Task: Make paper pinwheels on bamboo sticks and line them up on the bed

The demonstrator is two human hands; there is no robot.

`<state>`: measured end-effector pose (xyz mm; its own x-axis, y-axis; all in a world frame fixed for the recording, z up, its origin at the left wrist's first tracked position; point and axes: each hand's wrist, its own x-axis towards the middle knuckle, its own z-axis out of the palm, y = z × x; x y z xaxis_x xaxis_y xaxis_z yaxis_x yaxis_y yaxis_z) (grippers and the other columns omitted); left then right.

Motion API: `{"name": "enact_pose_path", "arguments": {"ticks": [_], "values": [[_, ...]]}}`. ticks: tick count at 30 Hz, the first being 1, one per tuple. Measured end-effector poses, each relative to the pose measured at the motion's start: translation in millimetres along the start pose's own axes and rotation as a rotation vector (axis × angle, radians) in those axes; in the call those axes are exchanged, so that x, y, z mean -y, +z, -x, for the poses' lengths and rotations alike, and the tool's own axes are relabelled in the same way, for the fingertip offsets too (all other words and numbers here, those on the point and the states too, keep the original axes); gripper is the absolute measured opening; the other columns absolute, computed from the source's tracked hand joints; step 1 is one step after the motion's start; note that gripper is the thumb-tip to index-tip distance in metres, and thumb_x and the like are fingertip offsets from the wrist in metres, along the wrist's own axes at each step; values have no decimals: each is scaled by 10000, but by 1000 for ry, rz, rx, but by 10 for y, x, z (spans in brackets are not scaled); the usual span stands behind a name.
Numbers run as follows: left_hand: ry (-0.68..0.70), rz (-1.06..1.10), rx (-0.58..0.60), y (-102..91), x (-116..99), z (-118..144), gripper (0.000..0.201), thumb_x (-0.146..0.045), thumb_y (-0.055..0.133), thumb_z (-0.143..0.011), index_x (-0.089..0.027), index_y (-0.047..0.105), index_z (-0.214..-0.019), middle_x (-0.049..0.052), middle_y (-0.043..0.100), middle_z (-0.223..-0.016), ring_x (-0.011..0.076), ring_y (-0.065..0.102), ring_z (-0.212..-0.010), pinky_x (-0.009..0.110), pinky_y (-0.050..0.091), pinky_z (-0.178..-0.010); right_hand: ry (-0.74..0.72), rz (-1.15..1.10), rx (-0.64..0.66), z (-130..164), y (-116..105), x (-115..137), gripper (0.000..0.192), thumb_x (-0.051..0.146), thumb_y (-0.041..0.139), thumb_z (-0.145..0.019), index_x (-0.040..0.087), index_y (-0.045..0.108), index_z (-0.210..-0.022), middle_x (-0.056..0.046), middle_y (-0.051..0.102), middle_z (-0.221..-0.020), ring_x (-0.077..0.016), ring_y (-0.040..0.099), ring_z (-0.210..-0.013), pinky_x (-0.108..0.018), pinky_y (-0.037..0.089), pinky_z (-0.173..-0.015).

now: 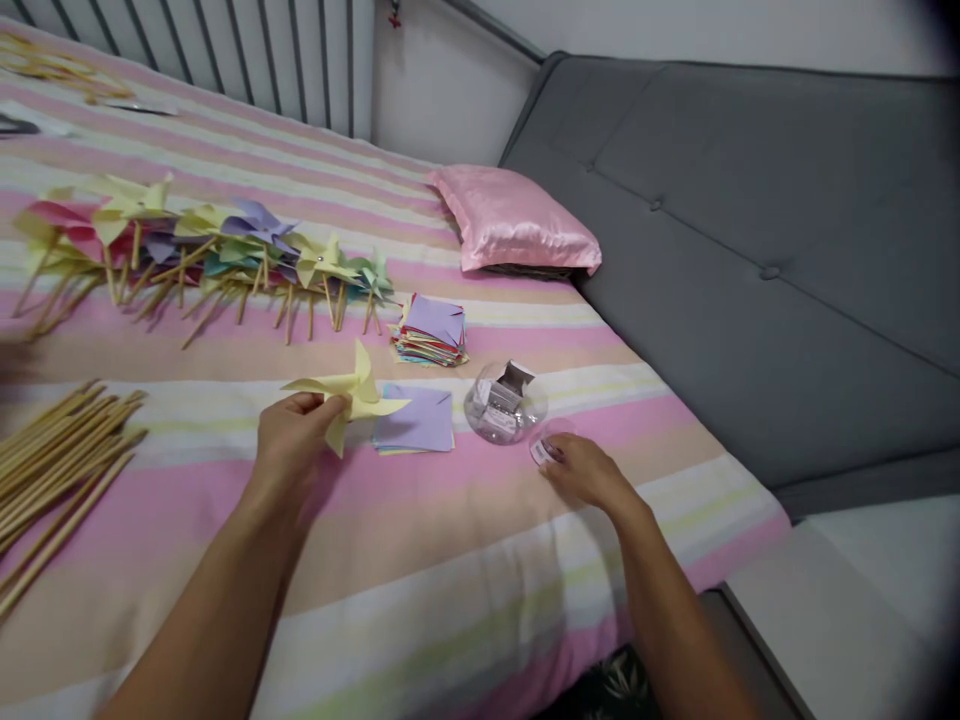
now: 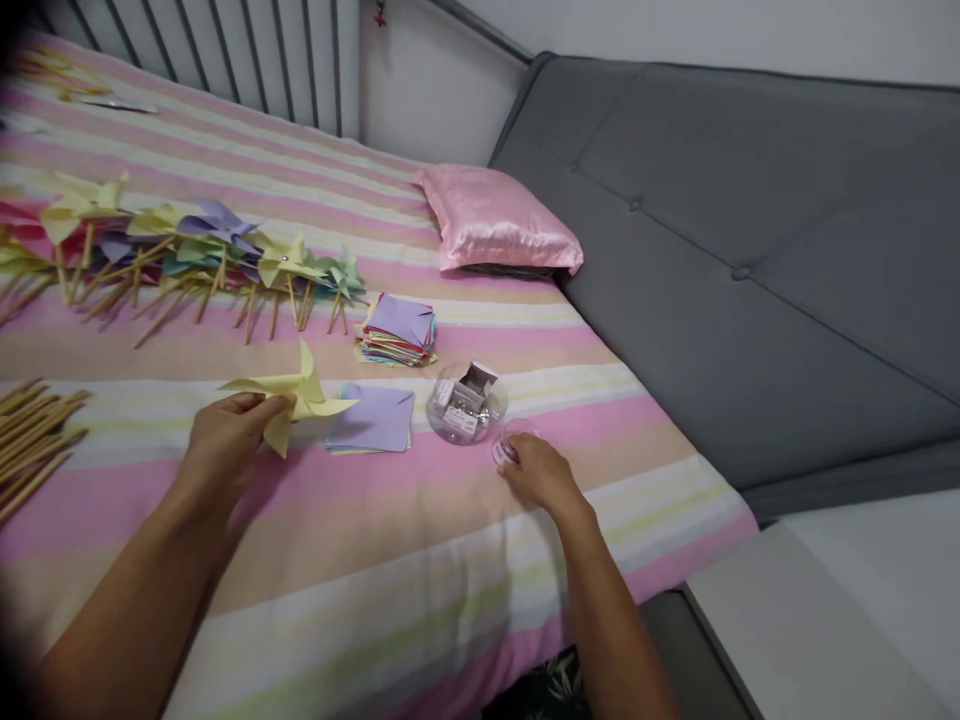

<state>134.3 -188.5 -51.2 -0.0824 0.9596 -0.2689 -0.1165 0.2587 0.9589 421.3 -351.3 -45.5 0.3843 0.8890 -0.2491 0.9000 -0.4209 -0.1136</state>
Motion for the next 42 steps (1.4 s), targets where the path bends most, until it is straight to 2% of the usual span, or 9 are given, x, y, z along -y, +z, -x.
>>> {"name": "enact_pose_path", "arguments": {"ticks": [4, 9, 14, 20, 25, 29, 35, 42], "values": [[-15, -10, 2, -10, 21, -14, 123, -210, 692, -494, -132, 612, -545, -28, 555, -465, 70, 447, -411, 179, 316, -383, -33, 43, 7, 0, 128, -32, 129, 274, 482, -803, 189, 561, -859, -54, 635, -901, -170, 553, -774, -242, 287, -584], [-7, 9, 19, -33, 69, -44, 132, -223, 693, -504, -133, 613, -557, -29, 551, -464, 70, 438, -400, 188, 319, -389, -78, 14, -77, -14, 217, -90, 151, 284, 448, -814, 173, 550, -800, -67, 615, -888, -175, 545, -794, -250, 326, -651], [-1, 19, 31, -53, 80, -50, 142, -232, 707, -500, -133, 618, -550, -16, 567, -483, 85, 462, -413, 199, 331, -403, -68, -64, -220, -151, 192, -115, 215, 336, 424, -832, 176, 547, -758, -45, 608, -770, -163, 531, -689, -246, 335, -621], [16, 14, 34, -56, 62, -33, 145, -241, 706, -503, -137, 614, -543, -16, 561, -480, 89, 457, -417, 201, 326, -406, 32, 0, -324, -358, 124, -112, 306, 443, 493, -815, 193, 536, -643, -10, 576, -616, -146, 489, -584, -230, 272, -531], [21, 3, 34, -71, 84, -54, 150, -244, 698, -504, -129, 609, -541, -17, 551, -476, 84, 450, -417, 200, 322, -410, 165, 140, -425, -513, 162, -122, 338, 500, 521, -804, 195, 623, -703, -43, 627, -627, -154, 504, -560, -234, 218, -503], [19, 26, 46, -79, 91, -59, 160, -243, 697, -500, -124, 598, -541, -11, 558, -484, 87, 466, -431, 204, 326, -419, 127, 187, -564, -583, 292, -166, 435, 536, 456, -845, 162, 655, -746, -79, 653, -632, -148, 499, -526, -244, 204, -510], [14, 7, 28, -76, 67, -36, 137, -225, 686, -511, -126, 592, -525, -22, 531, -455, 72, 425, -409, 204, 298, -407, 61, 178, -708, -603, 443, -218, 528, 584, 411, -852, 144, 646, -680, -73, 656, -651, -141, 510, -553, -239, 225, -511], [19, 19, 39, -85, 94, -52, 140, -228, 688, -516, -125, 593, -521, -14, 543, -466, 80, 442, -417, 205, 302, -413, 78, 183, -740, -626, 460, -216, 563, 577, 375, -870, 140, 628, -622, -77, 630, -647, -141, 495, -574, -247, 191, -494]]}}
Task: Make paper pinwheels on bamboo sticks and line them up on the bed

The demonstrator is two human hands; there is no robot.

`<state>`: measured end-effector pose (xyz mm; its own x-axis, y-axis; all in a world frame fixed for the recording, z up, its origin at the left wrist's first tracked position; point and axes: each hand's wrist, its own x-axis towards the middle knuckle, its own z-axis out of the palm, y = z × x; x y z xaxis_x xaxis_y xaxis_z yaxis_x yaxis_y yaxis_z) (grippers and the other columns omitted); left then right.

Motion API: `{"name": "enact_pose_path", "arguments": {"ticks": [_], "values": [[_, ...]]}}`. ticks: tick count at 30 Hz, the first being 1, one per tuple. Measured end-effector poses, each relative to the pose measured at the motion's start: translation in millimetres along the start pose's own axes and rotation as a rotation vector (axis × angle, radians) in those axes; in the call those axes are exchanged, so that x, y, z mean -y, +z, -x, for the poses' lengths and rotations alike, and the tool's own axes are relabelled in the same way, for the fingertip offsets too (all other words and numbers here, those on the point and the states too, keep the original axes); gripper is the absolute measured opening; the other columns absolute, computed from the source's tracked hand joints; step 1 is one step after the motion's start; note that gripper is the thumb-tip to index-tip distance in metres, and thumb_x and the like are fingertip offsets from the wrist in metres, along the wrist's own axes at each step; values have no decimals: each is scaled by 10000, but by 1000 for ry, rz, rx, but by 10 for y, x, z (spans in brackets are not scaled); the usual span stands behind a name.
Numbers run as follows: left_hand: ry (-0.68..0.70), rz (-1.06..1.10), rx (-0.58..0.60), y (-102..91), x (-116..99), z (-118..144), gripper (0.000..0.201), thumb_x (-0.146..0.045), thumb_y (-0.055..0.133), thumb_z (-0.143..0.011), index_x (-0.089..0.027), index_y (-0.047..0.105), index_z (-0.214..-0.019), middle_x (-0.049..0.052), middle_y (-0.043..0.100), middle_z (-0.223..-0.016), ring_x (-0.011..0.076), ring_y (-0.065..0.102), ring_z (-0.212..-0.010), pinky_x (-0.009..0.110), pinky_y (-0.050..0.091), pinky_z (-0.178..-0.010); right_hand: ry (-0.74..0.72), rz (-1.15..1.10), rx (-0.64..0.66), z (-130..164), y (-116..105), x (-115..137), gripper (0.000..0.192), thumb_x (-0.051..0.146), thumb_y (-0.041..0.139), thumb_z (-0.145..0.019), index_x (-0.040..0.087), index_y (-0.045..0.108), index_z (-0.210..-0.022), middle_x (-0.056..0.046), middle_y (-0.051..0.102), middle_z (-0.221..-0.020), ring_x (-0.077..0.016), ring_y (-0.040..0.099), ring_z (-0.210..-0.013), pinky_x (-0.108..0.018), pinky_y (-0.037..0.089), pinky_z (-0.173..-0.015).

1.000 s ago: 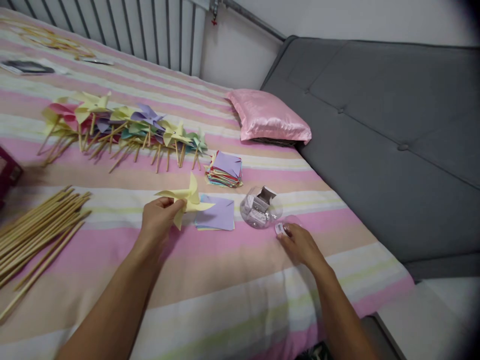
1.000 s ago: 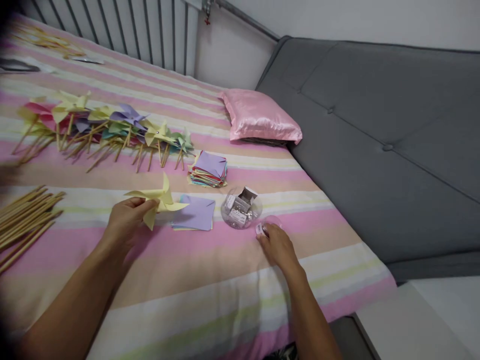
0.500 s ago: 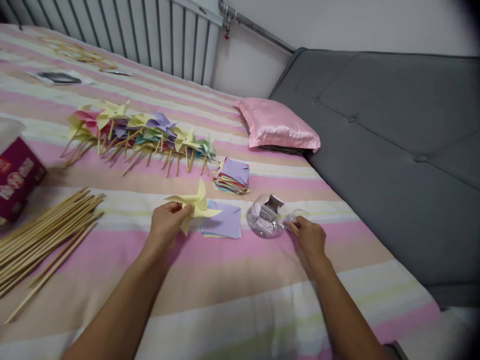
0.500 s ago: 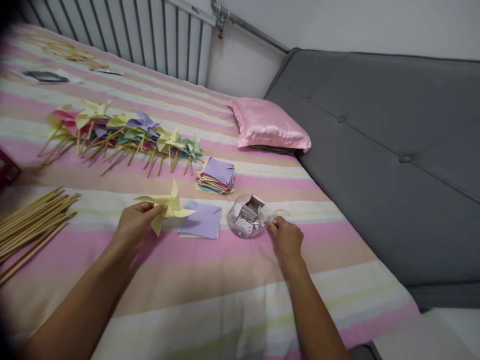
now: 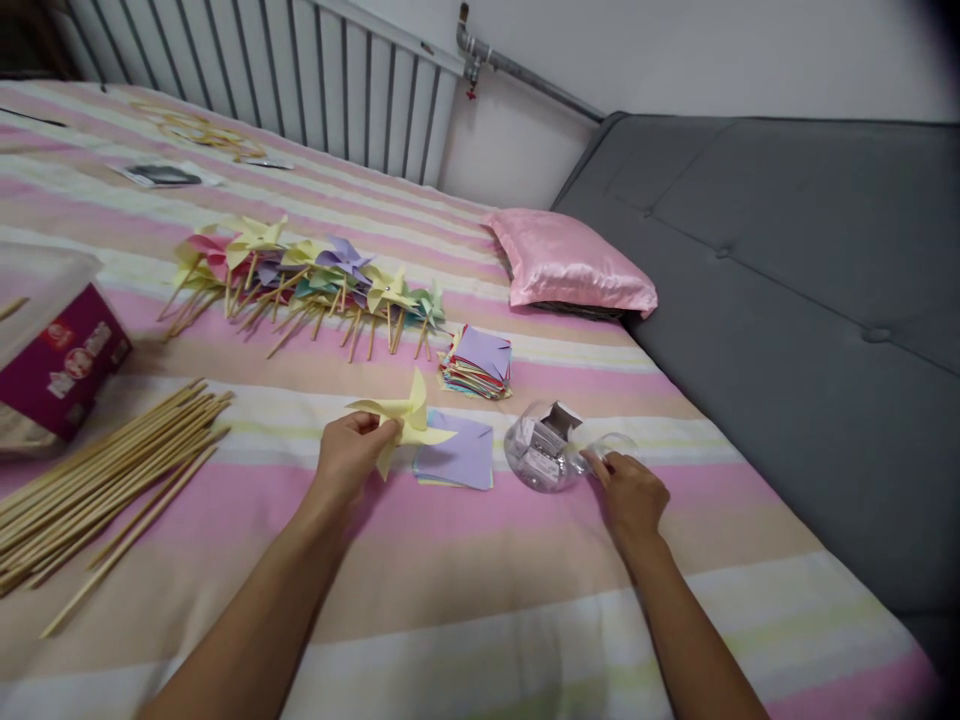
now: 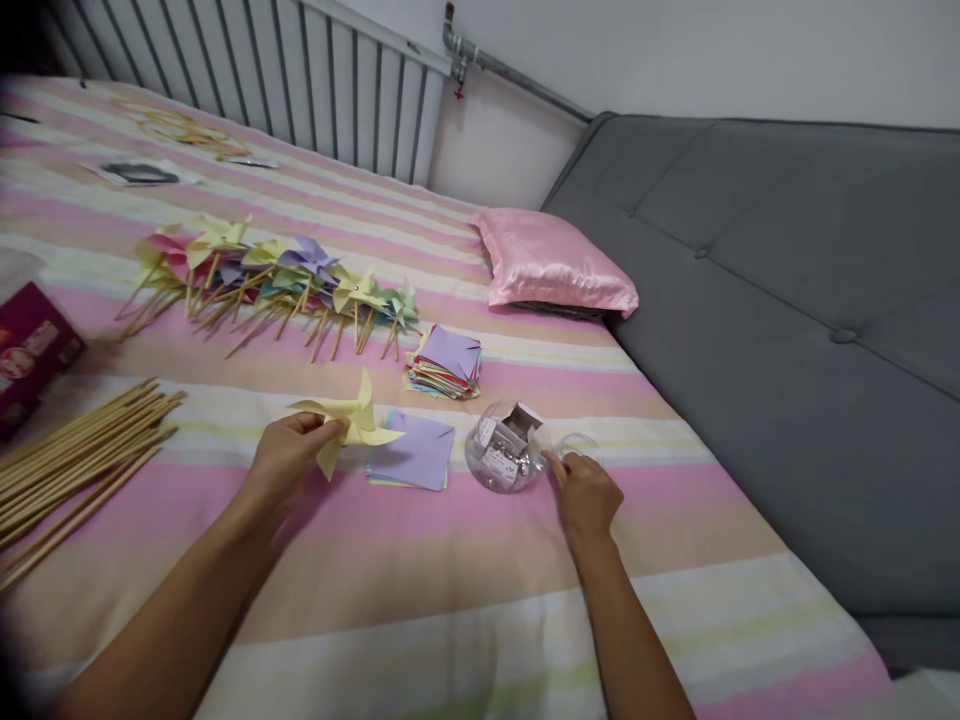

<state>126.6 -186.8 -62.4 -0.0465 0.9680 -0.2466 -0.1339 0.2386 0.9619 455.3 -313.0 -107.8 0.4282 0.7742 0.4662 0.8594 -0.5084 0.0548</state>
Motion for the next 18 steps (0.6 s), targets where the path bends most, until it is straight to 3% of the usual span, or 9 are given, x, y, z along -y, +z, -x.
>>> {"name": "enact_pose_path", "arguments": {"ticks": [5, 9, 18], "values": [[-11, 21, 24, -8, 19, 2, 139, -216, 689, -519, -123, 585, -520, -13, 549, -476, 80, 455, -426, 200, 315, -419, 61, -69, 85, -11, -70, 36, 471, 509, 371, -895, 161, 627, -709, -59, 645, -741, -139, 496, -606, -242, 215, -511], [-16, 52, 31, -8, 14, 16, 162, -231, 704, -515, -117, 593, -542, -3, 565, -493, 90, 475, -442, 205, 337, -437, 31, -176, 129, -12, -118, 47, 422, 417, 291, -933, 166, 623, -859, -68, 650, -848, -177, 546, -714, -257, 294, -582], [-5, 47, 43, -35, 95, -32, 190, -261, 717, -519, -121, 607, -585, 8, 588, -516, 116, 508, -451, 224, 359, -452, -4, -404, 127, -4, -20, -58, 457, 370, 240, -921, 131, 610, -1044, -131, 617, -1023, -248, 547, -943, -356, 410, -796]]}}
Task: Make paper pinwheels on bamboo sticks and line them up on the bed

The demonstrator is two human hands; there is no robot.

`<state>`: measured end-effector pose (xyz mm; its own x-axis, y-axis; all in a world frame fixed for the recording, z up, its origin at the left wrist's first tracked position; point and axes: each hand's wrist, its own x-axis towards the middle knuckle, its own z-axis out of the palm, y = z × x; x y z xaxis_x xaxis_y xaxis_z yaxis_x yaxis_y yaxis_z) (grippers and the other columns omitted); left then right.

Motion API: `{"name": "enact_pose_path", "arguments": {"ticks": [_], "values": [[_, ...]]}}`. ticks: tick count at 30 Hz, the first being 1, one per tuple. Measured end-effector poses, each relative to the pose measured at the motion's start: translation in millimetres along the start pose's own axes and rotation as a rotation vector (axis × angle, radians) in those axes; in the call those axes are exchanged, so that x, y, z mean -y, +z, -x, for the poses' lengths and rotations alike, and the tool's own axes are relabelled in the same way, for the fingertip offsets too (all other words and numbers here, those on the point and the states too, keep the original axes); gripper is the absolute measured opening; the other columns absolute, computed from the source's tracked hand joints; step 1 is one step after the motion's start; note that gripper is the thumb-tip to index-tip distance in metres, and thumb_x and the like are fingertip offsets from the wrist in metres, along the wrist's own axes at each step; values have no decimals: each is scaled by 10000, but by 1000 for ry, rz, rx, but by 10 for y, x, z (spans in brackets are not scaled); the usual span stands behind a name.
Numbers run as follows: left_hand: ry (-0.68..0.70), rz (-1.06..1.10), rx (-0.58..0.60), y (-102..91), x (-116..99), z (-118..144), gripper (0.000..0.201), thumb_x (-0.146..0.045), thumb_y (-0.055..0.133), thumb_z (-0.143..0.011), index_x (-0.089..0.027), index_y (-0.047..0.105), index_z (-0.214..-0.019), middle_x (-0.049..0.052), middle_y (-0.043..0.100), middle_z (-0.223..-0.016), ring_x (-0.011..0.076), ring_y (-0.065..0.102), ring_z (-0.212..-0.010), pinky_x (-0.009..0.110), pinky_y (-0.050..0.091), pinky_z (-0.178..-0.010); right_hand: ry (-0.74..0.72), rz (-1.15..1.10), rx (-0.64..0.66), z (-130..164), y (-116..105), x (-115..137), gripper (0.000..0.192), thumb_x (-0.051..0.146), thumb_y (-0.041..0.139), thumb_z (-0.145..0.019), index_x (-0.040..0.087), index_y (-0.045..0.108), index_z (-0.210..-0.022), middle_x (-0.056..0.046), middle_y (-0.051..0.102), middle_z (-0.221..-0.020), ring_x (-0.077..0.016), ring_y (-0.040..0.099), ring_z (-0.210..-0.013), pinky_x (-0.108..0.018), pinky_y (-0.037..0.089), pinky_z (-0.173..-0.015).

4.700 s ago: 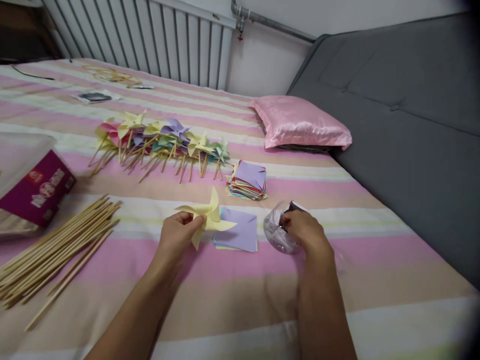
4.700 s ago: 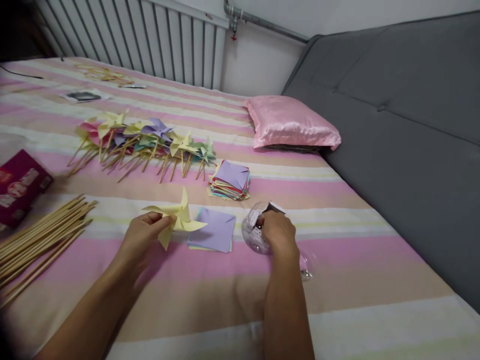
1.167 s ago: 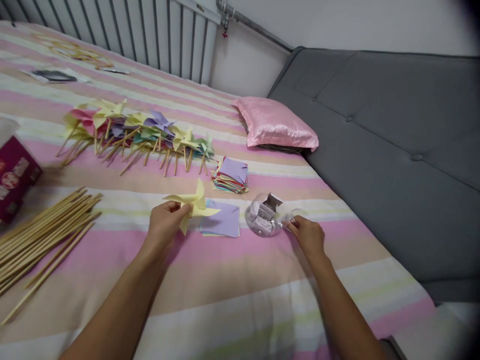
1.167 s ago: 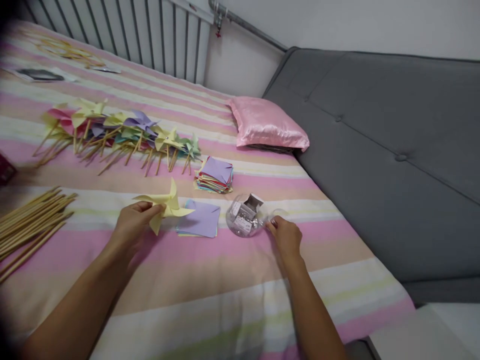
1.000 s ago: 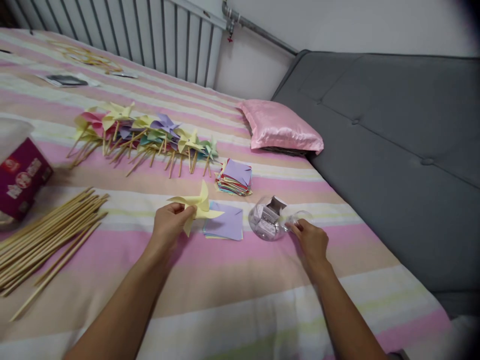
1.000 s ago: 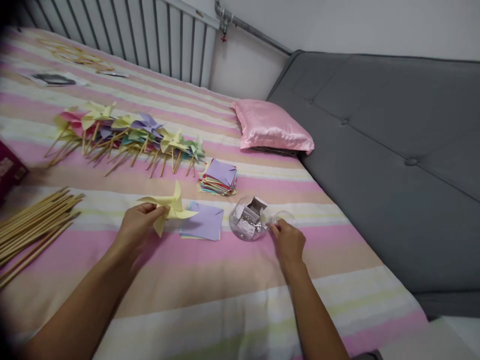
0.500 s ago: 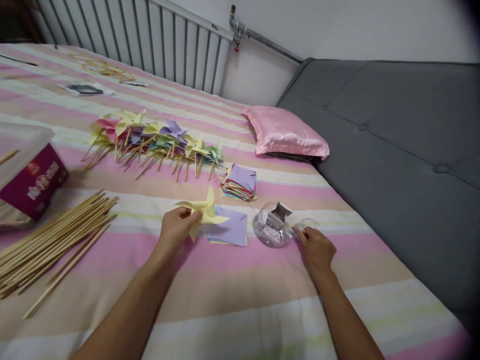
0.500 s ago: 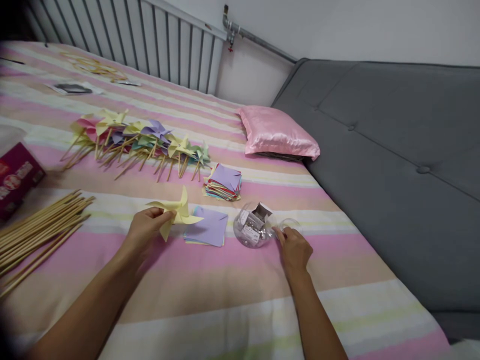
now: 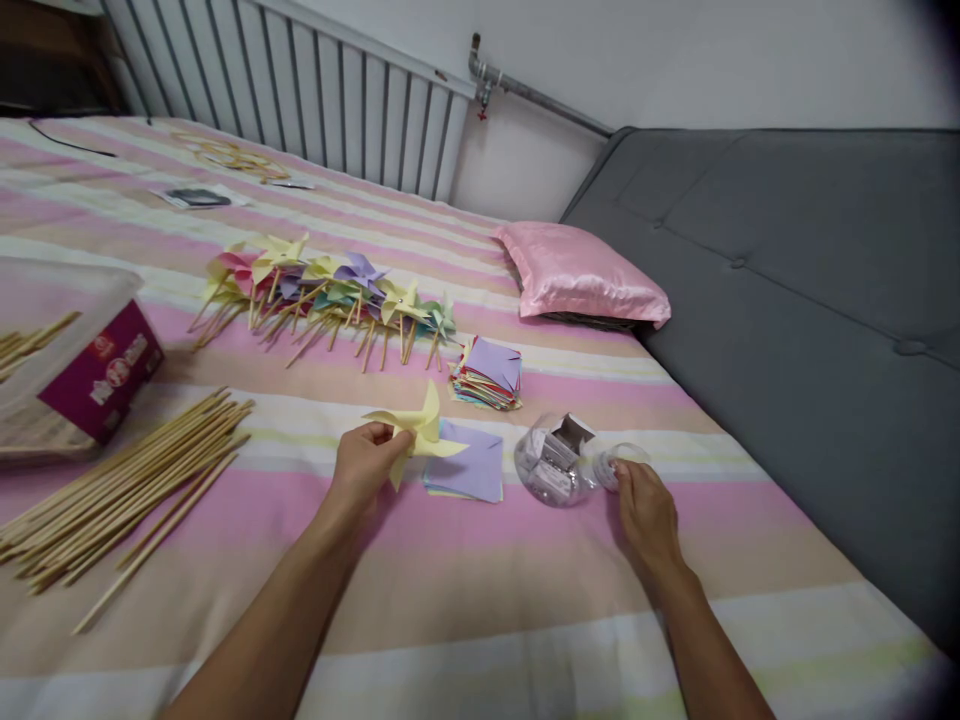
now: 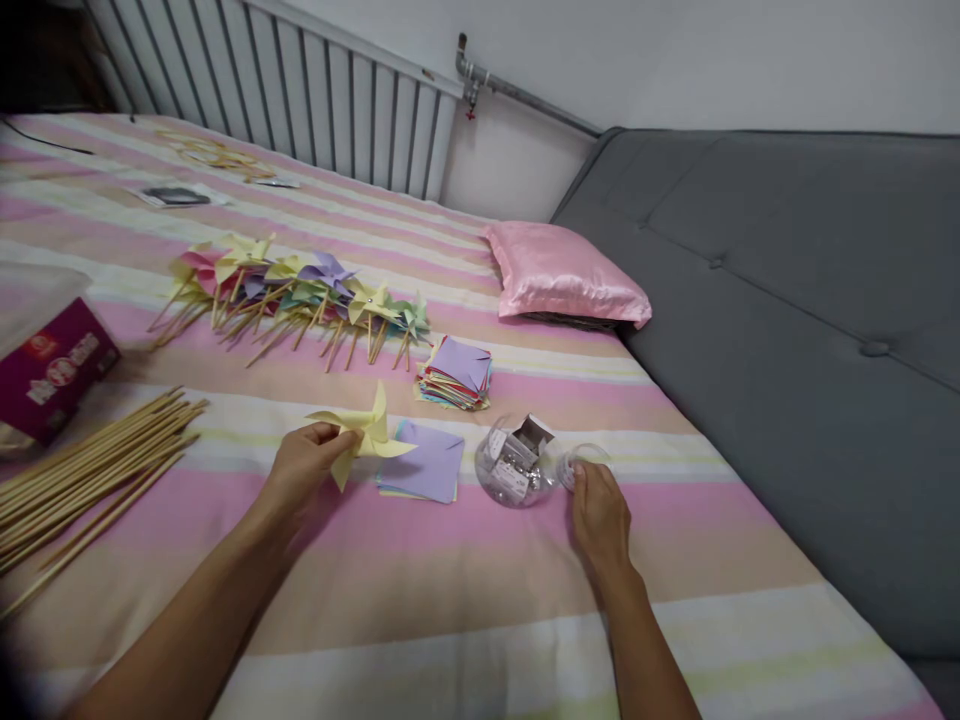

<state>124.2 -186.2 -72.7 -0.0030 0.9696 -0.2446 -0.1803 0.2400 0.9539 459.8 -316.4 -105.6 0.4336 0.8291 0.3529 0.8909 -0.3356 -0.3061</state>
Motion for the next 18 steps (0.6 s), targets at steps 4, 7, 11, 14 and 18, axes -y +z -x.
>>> {"name": "enact_pose_path", "arguments": {"ticks": [4, 7, 11, 14, 18], "values": [[-6, 0, 7, -1, 10, -5, 185, -259, 715, -524, -120, 608, -586, 12, 592, -521, 119, 512, -457, 226, 360, -456, -21, -52, -12, -7, 2, -3, 432, 346, 298, -907, 118, 637, -1047, -131, 628, -1037, -233, 558, -967, -355, 419, -851], [-3, -5, 4, 7, -14, 12, 183, -253, 713, -522, -116, 602, -573, 10, 586, -517, 110, 502, -455, 220, 351, -455, -20, -59, -40, -2, -17, 26, 411, 335, 345, -896, 111, 664, -1028, -129, 651, -1021, -232, 581, -952, -347, 426, -861], [-8, -3, 8, 8, -21, 17, 176, -247, 708, -524, -118, 596, -569, 11, 585, -516, 111, 503, -458, 221, 349, -456, 31, -49, -139, 10, -41, 63, 375, 364, 429, -871, 125, 694, -983, -115, 681, -994, -221, 625, -828, -322, 461, -769], [-5, -5, 12, 3, -13, 9, 178, -247, 708, -531, -117, 597, -580, 9, 583, -518, 109, 499, -461, 222, 351, -457, 29, -52, -201, 15, -55, 86, 341, 376, 495, -842, 130, 718, -919, -109, 703, -959, -223, 644, -786, -309, 469, -733], [1, -8, 2, 3, -10, 2, 197, -260, 718, -526, -115, 595, -573, 7, 575, -509, 106, 493, -454, 220, 348, -452, 76, -92, -232, 21, -80, 106, 320, 382, 533, -822, 142, 729, -901, -98, 717, -958, -230, 663, -767, -311, 480, -724]]}}
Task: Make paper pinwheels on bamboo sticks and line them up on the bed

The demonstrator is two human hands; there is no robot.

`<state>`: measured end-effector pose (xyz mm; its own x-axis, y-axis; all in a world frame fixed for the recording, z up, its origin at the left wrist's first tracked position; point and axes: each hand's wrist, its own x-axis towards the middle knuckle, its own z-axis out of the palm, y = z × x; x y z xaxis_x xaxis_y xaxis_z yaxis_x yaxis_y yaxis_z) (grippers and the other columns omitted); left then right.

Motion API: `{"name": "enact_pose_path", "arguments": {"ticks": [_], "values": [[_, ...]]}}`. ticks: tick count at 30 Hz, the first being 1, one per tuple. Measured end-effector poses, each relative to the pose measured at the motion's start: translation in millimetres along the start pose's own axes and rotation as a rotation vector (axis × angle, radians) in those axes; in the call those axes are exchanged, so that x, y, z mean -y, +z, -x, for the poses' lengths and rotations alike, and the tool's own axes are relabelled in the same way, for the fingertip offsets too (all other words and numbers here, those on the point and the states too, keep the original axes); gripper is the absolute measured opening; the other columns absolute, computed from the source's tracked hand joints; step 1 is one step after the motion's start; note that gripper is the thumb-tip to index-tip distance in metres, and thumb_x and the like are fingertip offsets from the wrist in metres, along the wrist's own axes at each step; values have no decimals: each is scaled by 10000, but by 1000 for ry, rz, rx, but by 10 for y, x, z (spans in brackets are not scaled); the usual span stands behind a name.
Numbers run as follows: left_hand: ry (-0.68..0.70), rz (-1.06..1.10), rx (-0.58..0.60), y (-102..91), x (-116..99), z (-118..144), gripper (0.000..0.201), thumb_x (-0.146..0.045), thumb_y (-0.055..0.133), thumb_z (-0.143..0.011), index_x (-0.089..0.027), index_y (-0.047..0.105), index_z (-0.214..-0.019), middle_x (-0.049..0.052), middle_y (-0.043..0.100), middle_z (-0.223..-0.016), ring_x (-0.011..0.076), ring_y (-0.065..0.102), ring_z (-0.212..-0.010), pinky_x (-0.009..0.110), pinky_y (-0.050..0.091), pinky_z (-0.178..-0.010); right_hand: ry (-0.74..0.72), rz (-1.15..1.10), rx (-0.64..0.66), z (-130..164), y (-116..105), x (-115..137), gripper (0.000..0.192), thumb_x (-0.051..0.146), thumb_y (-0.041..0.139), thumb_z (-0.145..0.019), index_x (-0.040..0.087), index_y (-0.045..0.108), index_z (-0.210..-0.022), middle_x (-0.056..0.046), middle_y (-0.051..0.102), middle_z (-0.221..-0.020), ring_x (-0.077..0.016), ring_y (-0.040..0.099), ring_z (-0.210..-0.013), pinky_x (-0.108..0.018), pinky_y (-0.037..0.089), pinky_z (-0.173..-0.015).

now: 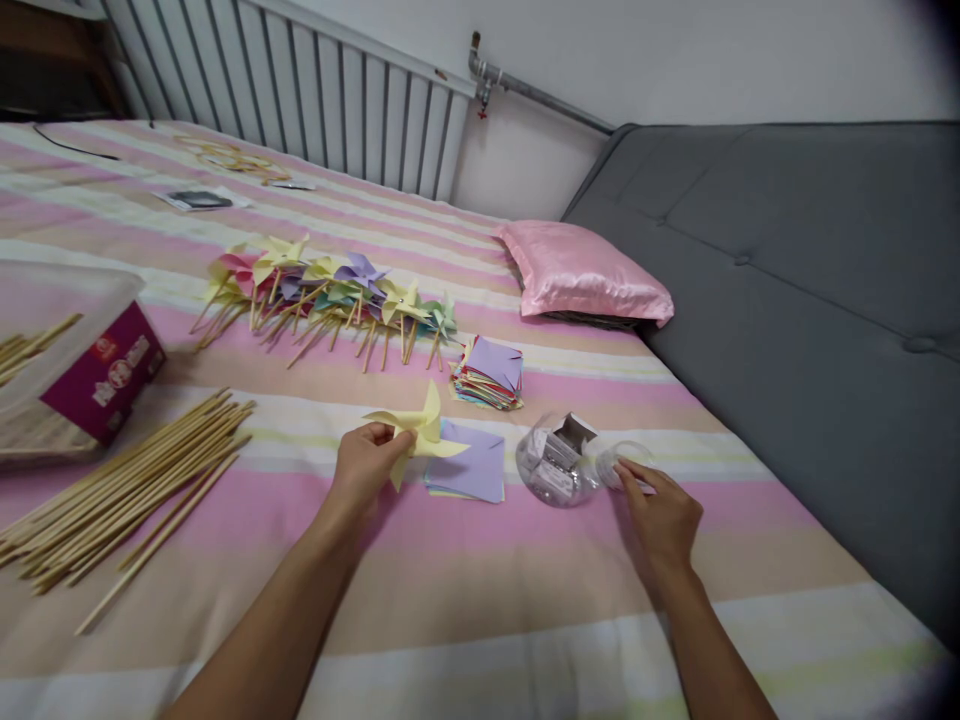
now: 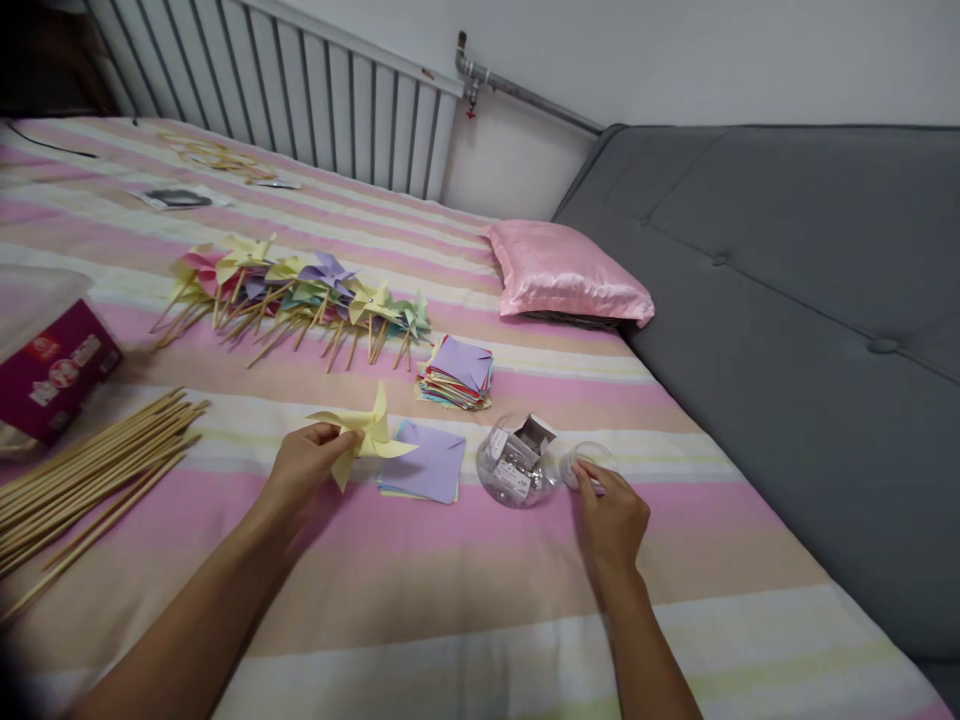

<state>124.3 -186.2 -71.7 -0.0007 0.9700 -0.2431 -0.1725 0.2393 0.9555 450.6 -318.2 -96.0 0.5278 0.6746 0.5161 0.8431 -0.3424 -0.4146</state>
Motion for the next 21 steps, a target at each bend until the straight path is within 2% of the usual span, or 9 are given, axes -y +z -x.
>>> {"name": "enact_pose_path", "arguments": {"ticks": [4, 11, 14, 17, 19, 21], "values": [[-3, 22, 5, 1, 22, -16, 193, -251, 719, -513, -113, 601, -579, 12, 585, -521, 110, 501, -457, 221, 350, -452, 75, -38, -21, -1, -6, -3, 333, 419, 549, -801, 163, 738, -897, -82, 731, -922, -236, 671, -709, -326, 487, -713], [8, -13, -24, 15, -1, -2, 195, -261, 708, -512, -119, 576, -539, -14, 543, -479, 84, 448, -424, 204, 311, -421, 110, -40, -98, -40, 19, -34, 319, 383, 540, -789, 163, 743, -899, -88, 738, -860, -252, 679, -693, -351, 498, -694], [4, -23, -26, 16, -18, 7, 194, -261, 702, -510, -124, 565, -523, -22, 529, -465, 80, 438, -421, 201, 304, -416, 144, -115, -176, -54, -90, 82, 317, 360, 553, -789, 143, 727, -942, -105, 731, -884, -245, 684, -718, -349, 515, -713], [12, -46, -30, 13, -19, 5, 185, -252, 693, -511, -125, 559, -504, -29, 516, -450, 69, 419, -416, 195, 292, -413, 158, -249, -226, -2, -251, 359, 298, 351, 592, -784, 166, 703, -991, -92, 721, -927, -227, 683, -782, -338, 527, -759], [20, -49, -35, 13, -22, 5, 178, -249, 686, -515, -127, 557, -501, -35, 508, -446, 64, 408, -414, 193, 282, -411, 92, -389, -95, 74, -310, 615, 258, 337, 618, -774, 183, 700, -963, -76, 718, -934, -216, 678, -835, -321, 533, -773], [26, -49, -42, 13, -32, 7, 168, -246, 679, -520, -129, 560, -505, -41, 501, -444, 63, 406, -414, 193, 281, -414, 15, -502, 181, 159, -284, 894, 215, 320, 621, -773, 196, 699, -931, -61, 722, -918, -204, 682, -825, -304, 548, -736]]}}
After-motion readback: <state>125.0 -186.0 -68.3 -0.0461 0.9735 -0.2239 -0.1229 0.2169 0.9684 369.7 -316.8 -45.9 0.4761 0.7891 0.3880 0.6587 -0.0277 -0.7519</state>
